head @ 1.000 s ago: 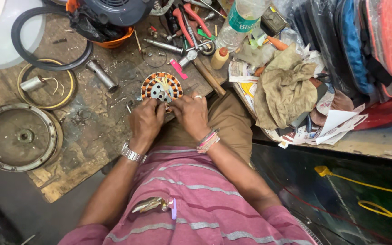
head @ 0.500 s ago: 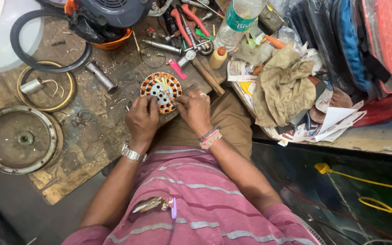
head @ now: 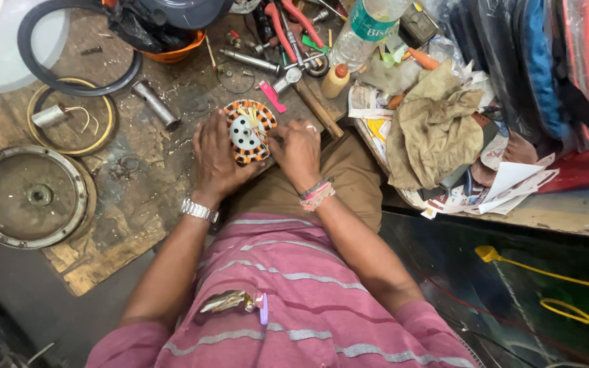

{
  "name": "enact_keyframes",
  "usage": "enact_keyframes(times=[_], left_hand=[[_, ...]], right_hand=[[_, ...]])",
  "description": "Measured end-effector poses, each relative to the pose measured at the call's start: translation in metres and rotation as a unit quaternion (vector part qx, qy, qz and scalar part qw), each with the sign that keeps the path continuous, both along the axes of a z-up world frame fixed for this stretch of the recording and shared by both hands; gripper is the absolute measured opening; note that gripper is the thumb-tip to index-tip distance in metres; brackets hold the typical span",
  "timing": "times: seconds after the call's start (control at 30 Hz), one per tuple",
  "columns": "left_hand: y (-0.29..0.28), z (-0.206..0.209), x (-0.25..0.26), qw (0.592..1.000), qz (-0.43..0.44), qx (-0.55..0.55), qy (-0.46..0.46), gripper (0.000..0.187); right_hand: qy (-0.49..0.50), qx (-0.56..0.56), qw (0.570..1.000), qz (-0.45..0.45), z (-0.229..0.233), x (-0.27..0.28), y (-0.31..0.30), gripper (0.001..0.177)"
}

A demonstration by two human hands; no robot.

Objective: The person manipulates a circular electrical component with copper windings, inserting and adjusting small parts by hand. They then attach a beige circular cover to the component and use a hammer to tap it into place. The work occurs on a cluttered bench with various tools and parts nearby.

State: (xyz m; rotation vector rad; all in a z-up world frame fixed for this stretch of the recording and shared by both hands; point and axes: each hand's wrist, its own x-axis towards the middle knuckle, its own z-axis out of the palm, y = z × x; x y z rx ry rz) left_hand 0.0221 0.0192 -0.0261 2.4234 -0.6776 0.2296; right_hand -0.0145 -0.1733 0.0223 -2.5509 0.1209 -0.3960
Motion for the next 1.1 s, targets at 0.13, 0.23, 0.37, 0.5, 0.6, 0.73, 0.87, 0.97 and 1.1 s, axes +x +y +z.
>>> enact_keyframes(times=[0.13, 0.23, 0.37, 0.5, 0.6, 0.73, 0.87, 0.97, 1.1], left_hand=[[0.003, -0.004, 0.007, 0.999, 0.006, -0.044, 0.009, 0.133], [0.002, -0.003, 0.009, 0.999, 0.016, -0.041, 0.02, 0.132], [-0.001, -0.003, 0.008, 0.999, 0.016, -0.048, 0.006, 0.129], [0.002, -0.005, 0.008, 0.999, 0.019, -0.051, -0.003, 0.13], [0.0, -0.005, 0.009, 0.998, 0.022, -0.056, 0.014, 0.13], [-0.001, -0.004, 0.008, 0.997, 0.021, -0.068, 0.002, 0.129], [-0.001, 0.0, 0.008, 0.997, 0.016, -0.069, -0.018, 0.125], [-0.003, 0.002, 0.007, 0.996, 0.012, -0.083, -0.006, 0.127], [-0.002, 0.005, 0.007, 0.996, 0.006, -0.084, -0.015, 0.127]], right_hand=[[0.011, -0.03, 0.999, 0.008, 0.003, 0.007, 0.001, 0.012], [0.031, -0.048, 0.998, 0.021, 0.008, 0.014, 0.002, 0.012], [0.038, -0.07, 0.996, 0.03, 0.013, 0.019, 0.002, 0.014], [0.05, -0.066, 0.996, 0.036, 0.017, 0.025, 0.005, 0.017], [0.064, -0.061, 0.995, 0.043, 0.018, 0.029, 0.006, 0.017], [0.049, -0.061, 0.996, 0.042, 0.012, 0.031, 0.013, 0.016], [0.025, -0.059, 0.997, 0.047, 0.006, 0.033, 0.013, 0.016], [0.012, -0.063, 0.995, 0.079, -0.002, 0.036, 0.009, 0.011], [-0.008, -0.038, 0.989, 0.143, -0.012, 0.044, 0.003, 0.01]])
